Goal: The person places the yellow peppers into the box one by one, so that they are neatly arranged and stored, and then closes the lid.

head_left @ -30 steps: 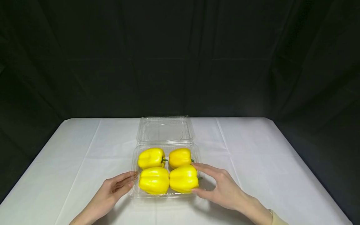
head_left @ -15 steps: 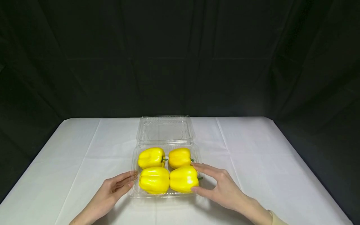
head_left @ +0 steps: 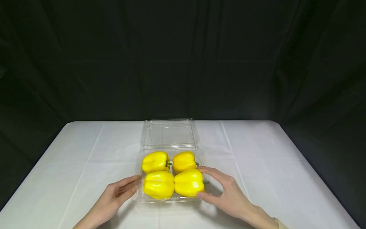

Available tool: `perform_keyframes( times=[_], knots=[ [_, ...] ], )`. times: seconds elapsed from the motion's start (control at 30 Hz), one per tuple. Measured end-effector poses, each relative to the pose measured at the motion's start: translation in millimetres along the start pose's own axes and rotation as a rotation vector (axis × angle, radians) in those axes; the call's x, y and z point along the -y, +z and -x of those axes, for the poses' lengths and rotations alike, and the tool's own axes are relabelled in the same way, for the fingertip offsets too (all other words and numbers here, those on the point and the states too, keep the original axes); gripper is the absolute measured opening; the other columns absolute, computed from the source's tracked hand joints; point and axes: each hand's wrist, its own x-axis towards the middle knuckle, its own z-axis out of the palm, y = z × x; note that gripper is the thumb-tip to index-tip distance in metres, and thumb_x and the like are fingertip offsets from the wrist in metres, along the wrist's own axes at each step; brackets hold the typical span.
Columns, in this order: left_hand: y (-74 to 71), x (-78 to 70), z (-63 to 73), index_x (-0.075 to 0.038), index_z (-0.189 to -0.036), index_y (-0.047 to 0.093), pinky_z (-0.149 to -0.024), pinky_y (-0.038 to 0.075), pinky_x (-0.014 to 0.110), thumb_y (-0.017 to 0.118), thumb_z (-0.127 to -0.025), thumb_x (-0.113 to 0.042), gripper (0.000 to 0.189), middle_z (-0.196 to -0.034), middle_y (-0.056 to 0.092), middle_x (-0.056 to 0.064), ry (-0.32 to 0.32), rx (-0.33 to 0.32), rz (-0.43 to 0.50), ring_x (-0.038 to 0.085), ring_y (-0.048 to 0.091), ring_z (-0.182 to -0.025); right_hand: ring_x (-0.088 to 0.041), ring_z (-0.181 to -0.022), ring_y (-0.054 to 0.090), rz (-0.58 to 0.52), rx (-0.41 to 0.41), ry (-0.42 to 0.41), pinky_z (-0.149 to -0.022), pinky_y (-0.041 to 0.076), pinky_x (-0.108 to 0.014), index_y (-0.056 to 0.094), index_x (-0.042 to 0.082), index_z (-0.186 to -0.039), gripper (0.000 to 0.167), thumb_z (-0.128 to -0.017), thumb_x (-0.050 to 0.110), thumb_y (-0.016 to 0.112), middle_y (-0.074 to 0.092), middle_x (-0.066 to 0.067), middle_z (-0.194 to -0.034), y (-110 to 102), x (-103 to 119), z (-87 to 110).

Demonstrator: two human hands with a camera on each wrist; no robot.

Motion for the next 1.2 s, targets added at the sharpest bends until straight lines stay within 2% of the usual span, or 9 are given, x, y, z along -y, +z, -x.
perform_keyframes(
  times=[0.1, 0.2, 0.43, 0.63, 0.83, 1.0, 1.2],
  knots=[
    [0.4, -0.9, -0.2, 0.000, -0.140, 0.053, -0.097, 0.051, 0.022, 0.057, -0.103, -0.026, 0.045, -0.140, 0.058, 0.017, -0.011, 0.002, 0.000, 0.026, 0.059, -0.126, -0.015, -0.131, 0.055, -0.001, 0.000, -0.010, -0.106, 0.047, -0.036, 0.056, 0.028, -0.140, 0.061, -0.085, 0.041, 0.080, 0.059, 0.006, -0.141, -0.6, -1.0, 1.6],
    [0.5, -0.9, -0.2, 0.003, -0.141, 0.052, -0.098, 0.051, 0.023, 0.056, -0.104, -0.025, 0.046, -0.141, 0.057, 0.019, 0.012, 0.011, -0.005, 0.032, 0.058, -0.127, -0.015, -0.131, 0.055, 0.001, -0.013, -0.011, -0.107, 0.047, -0.034, 0.057, 0.027, -0.139, 0.060, -0.085, 0.038, 0.080, 0.059, 0.006, -0.141, -1.3, -1.3, 3.1],
    [-0.6, -1.1, -1.0, 0.003, -0.141, 0.052, -0.094, 0.046, 0.013, 0.057, -0.103, -0.024, 0.046, -0.140, 0.059, 0.019, 0.016, 0.018, -0.002, 0.031, 0.059, -0.126, -0.014, -0.129, 0.057, 0.018, -0.024, -0.004, -0.106, 0.047, -0.033, 0.058, 0.027, -0.138, 0.055, -0.088, 0.036, 0.078, 0.060, 0.007, -0.139, -1.8, -0.3, 6.8],
    [0.1, -0.5, -1.4, 0.003, -0.141, 0.052, -0.094, 0.046, 0.013, 0.057, -0.103, -0.023, 0.046, -0.139, 0.058, 0.020, 0.020, 0.026, 0.001, 0.030, 0.059, -0.126, -0.015, -0.128, 0.058, 0.035, -0.037, -0.006, -0.105, 0.048, -0.034, 0.058, 0.027, -0.137, 0.052, -0.089, 0.033, 0.077, 0.060, 0.009, -0.138, -2.2, 0.3, 9.8],
    [1.4, -2.5, -3.7, 0.003, -0.140, 0.052, -0.096, 0.050, 0.020, 0.058, -0.103, -0.026, 0.048, -0.137, 0.060, 0.019, 0.004, 0.026, -0.003, 0.031, 0.060, -0.125, -0.014, -0.126, 0.059, 0.004, -0.041, 0.005, -0.104, 0.049, -0.030, 0.060, 0.025, -0.136, 0.044, -0.094, 0.027, 0.072, 0.062, 0.008, -0.136, -5.2, 1.4, 12.0],
    [3.3, -3.2, -10.2, 0.002, -0.136, 0.056, -0.095, 0.054, 0.026, 0.058, -0.102, -0.027, 0.045, -0.130, 0.066, 0.015, -0.004, -0.030, -0.071, 0.028, 0.065, -0.118, -0.011, -0.121, 0.062, -0.050, -0.117, 0.030, -0.103, 0.045, -0.020, 0.065, 0.022, -0.130, 0.032, -0.099, 0.018, 0.065, 0.068, 0.007, -0.128, -7.4, -0.8, 7.0],
    [5.1, -4.9, -25.5, -0.004, -0.131, 0.063, -0.093, 0.056, 0.040, 0.062, -0.100, -0.033, 0.042, -0.117, 0.073, 0.008, -0.114, -0.142, -0.118, 0.020, 0.071, -0.105, -0.010, -0.118, 0.062, -0.131, -0.237, 0.084, -0.103, 0.041, -0.013, 0.069, 0.024, -0.124, 0.029, -0.097, 0.014, 0.068, 0.069, 0.010, -0.123, -4.8, -10.6, -9.0]
  ],
)
